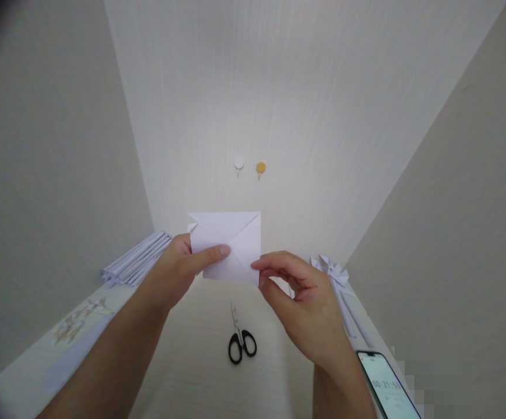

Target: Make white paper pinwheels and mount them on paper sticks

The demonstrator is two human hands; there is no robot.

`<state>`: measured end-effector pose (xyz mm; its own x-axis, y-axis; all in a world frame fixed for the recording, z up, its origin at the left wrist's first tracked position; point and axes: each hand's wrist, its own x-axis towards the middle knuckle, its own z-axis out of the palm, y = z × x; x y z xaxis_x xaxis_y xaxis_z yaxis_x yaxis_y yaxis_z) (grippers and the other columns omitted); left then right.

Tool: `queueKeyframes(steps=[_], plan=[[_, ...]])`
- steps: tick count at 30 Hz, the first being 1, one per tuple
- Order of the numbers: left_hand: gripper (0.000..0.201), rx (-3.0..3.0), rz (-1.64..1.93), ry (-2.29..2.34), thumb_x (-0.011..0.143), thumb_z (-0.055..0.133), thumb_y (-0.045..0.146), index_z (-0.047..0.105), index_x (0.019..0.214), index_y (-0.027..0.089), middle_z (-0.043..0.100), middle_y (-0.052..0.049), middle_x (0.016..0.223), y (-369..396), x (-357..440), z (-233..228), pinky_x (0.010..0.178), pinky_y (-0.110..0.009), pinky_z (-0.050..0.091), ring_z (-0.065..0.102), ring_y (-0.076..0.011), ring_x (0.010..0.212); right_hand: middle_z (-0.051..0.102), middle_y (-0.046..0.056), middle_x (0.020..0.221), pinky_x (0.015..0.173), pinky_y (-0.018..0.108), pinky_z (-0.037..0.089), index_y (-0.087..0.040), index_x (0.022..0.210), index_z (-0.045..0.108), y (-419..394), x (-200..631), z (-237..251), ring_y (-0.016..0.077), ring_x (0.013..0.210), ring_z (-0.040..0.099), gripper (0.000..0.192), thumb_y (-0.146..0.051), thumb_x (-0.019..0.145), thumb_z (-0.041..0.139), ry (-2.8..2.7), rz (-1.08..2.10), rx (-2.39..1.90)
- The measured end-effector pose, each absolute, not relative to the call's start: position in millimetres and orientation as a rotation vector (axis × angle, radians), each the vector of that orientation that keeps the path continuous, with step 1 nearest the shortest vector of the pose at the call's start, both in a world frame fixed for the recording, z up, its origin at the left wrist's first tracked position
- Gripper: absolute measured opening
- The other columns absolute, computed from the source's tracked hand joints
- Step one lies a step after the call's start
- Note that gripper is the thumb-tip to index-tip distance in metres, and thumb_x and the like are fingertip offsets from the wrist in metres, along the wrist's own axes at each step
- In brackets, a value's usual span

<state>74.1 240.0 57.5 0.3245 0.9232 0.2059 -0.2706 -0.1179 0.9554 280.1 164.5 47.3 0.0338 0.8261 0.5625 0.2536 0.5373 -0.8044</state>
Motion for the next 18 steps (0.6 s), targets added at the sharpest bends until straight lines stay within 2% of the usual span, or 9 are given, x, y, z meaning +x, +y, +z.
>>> queueKeyframes(steps=[8, 13, 18], plan=[[0.036, 1.316, 1.155, 0.685, 0.076, 0.085, 0.04, 0.082, 0.099, 0.012, 0.083, -0.012, 0.101, 239.2, 73.2, 56.9, 0.073, -0.033, 0.058, 0.076, -0.0259, 0.083, 0.078, 0.0, 0.104, 0.088, 0.025, 0.059, -0.033, 0.1, 0.082, 164.6, 282.7, 51.2, 0.0159, 0.096, 0.073, 0.018, -0.019, 0.089, 0.079, -1.606, 0.49, -0.956], [0.034, 1.344, 1.153, 0.685, 0.076, 0.085, 0.039, 0.083, 0.098, 0.014, 0.083, -0.011, 0.098, 237.6, 73.2, 58.5, 0.072, -0.031, 0.058, 0.076, -0.0246, 0.082, 0.08, 0.003, 0.095, 0.083, 0.03, 0.061, -0.028, 0.095, 0.082, 162.8, 280.3, 52.3, 0.0182, 0.088, 0.074, 0.007, -0.026, 0.089, 0.081, -1.547, 0.532, -1.025], [0.03, 1.342, 1.162, 0.679, 0.077, 0.085, 0.038, 0.083, 0.095, 0.014, 0.083, -0.01, 0.096, 235.1, 73.0, 60.7, 0.069, -0.03, 0.057, 0.075, -0.0232, 0.078, 0.08, 0.003, 0.088, 0.08, 0.031, 0.062, -0.027, 0.093, 0.082, 163.2, 278.8, 51.6, 0.0188, 0.084, 0.075, 0.005, -0.028, 0.088, 0.082, -1.507, 0.561, -1.05]])
